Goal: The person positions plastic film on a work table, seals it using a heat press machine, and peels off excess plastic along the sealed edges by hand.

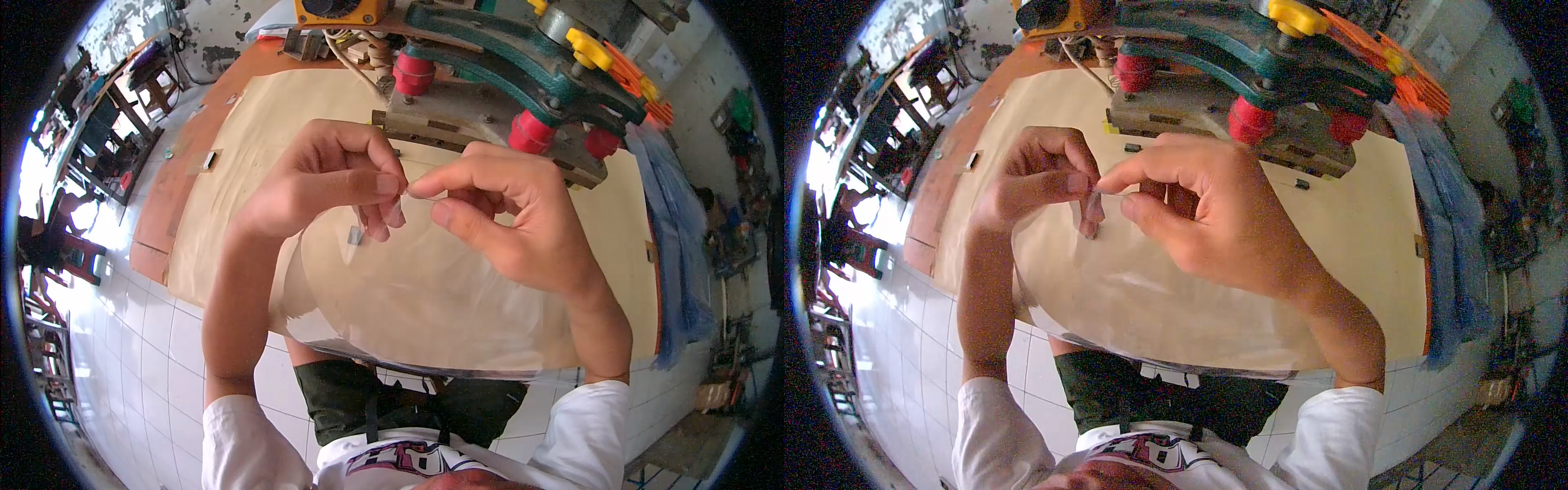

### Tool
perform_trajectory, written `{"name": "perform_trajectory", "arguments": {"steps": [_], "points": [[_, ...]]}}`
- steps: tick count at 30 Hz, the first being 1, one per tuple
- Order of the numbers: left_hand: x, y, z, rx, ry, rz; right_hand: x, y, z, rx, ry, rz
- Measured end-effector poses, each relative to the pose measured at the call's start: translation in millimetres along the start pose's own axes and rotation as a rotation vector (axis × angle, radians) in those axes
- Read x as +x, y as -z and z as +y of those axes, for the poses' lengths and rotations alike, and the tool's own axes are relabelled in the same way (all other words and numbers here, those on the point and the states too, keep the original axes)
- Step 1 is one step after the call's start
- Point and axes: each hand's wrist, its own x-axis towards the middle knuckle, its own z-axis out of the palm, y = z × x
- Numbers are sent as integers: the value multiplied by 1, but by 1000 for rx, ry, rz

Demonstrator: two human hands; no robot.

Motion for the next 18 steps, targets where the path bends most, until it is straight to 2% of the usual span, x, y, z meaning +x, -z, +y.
{"name": "perform_trajectory", "arguments": {"steps": [5,12,17,18], "points": [[0,-8,4,122,31,119,0,-3,5,-8,-6,39],[2,-12,0,210,23,86,1,-8,12,-82,-19,112],[2,-14,2,605,17,110,2,-12,9,-119,48,104],[2,-15,2,605,18,108,3,-13,9,-149,84,120]]}}
